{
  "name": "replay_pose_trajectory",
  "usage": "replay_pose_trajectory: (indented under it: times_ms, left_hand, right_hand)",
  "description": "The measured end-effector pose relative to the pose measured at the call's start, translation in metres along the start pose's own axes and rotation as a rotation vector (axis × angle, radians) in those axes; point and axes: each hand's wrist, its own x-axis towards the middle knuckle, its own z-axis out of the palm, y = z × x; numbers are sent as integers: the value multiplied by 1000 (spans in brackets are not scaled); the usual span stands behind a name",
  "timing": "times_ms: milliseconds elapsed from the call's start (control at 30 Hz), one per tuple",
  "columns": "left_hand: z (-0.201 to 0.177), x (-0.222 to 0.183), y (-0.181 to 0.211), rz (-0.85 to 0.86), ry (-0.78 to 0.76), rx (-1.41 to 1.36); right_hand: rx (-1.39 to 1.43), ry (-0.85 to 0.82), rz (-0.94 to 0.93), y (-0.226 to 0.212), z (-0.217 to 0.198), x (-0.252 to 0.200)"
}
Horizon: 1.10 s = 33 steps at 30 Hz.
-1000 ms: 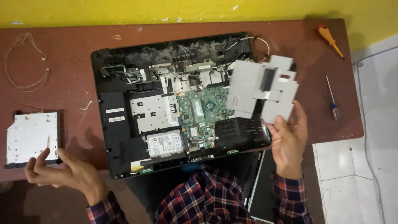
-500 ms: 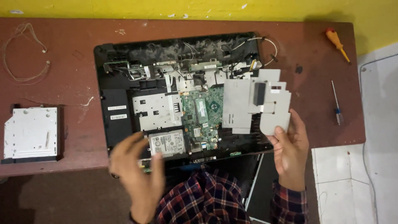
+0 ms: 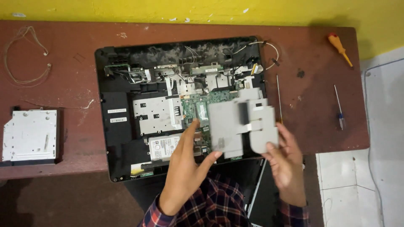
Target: The person is using a screwdriver to work on the internal components of a disassembled laptop on a workbench.
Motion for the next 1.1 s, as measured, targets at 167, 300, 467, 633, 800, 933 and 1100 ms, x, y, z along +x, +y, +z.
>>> replay_pose_trajectory:
  times_ms: [167, 300, 467, 633, 800, 933, 1100]
  left_hand:
    - [2, 2, -18, -268, -23, -298]
    - [0, -6, -30, -252, 155, -484]
    - [-18, -19, -28, -467, 138, -513]
    - [-27, -35, -38, -496, 126, -508]
    - [-36, -50, -49, -553, 169, -430]
    - [-28, -48, -44, -550, 106, -386]
    - [-14, -46, -39, -495, 31, -488]
  right_hand:
    - [6, -101, 26, 16, 18, -6]
    - [-102, -171, 73, 13, 36, -18]
    - [-216, -205, 70, 11, 49, -24]
    - [-341, -335, 11, 8, 42, -33]
    - [-1045, -368, -592, -20, 51, -48]
    - [-1120, -459, -801, -24, 68, -38]
    - [-1171, -577, -953, -18, 77, -24]
